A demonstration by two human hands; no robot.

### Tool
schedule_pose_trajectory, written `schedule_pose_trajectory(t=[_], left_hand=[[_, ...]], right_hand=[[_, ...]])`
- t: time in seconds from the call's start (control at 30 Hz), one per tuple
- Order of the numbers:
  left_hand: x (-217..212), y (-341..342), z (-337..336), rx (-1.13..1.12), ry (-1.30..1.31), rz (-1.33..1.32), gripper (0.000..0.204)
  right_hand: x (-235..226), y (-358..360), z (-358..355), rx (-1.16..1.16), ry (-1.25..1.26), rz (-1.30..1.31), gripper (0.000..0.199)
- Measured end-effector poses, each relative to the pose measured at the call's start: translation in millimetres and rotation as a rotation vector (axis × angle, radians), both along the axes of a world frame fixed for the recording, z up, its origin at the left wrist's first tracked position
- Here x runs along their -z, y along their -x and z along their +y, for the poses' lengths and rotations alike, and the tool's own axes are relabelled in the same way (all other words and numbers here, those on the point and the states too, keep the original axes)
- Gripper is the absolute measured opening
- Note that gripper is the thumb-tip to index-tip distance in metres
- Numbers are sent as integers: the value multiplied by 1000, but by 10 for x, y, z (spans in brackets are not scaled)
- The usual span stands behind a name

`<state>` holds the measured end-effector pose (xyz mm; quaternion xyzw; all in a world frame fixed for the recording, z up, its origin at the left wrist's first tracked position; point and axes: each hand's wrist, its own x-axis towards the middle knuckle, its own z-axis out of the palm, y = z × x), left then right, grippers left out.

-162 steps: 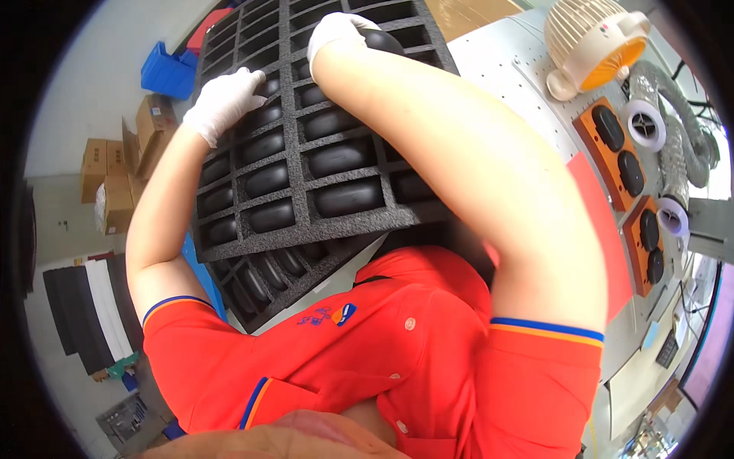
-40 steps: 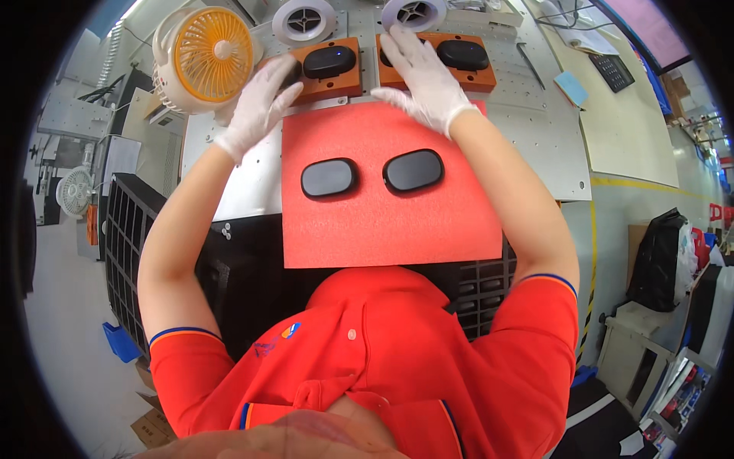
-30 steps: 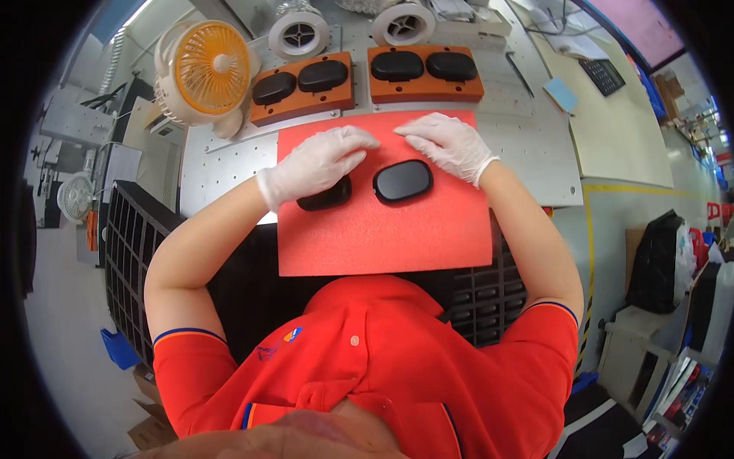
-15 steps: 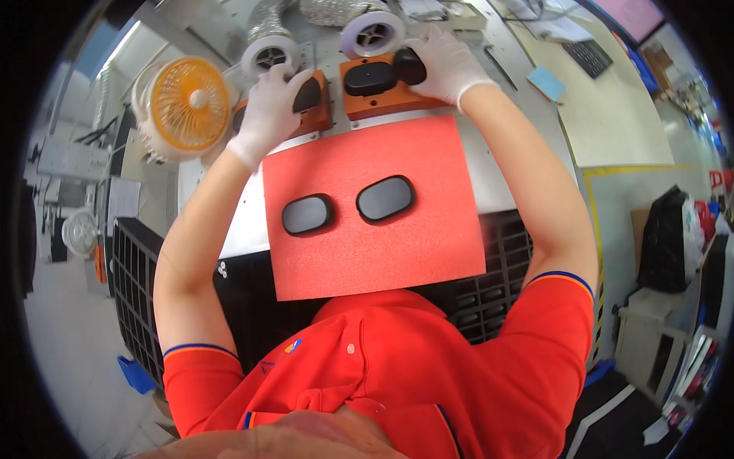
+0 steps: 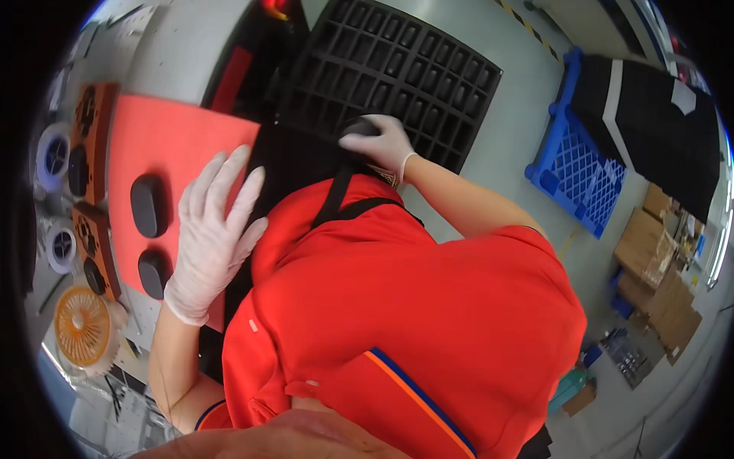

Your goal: The person sorts electronic components by hand, placing them into a component tray at an assembly station.

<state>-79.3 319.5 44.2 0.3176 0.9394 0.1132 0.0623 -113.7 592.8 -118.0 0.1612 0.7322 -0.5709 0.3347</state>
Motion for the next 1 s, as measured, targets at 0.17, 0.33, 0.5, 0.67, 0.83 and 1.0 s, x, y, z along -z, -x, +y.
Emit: schedule_pose_trajectory(t=[0.17, 0.33, 0.5, 0.67, 0.83, 1.0], left_hand=[[-77, -138, -22, -65, 45, -179, 64], [-124, -268, -57, -181, 53, -238, 62], [-289, -425, -327, -377, 58, -265, 64], [-218, -741, -878, -767, 309, 172, 65], [33, -920, -1220, -848, 234, 82, 61], [160, -575, -1863, -744, -70, 361, 61]], right_hand=[[1677, -184, 1473, 443, -1166, -148, 66], [2301, -42, 1609, 430, -1155, -448, 71], [2612, -387, 1326, 217, -1379, -60, 81], [2278, -283, 1155, -102, -1443, -141, 83], [2183, 509, 1167, 281, -1031, 598, 52], [185, 1540, -582, 232, 89, 1300, 32]])
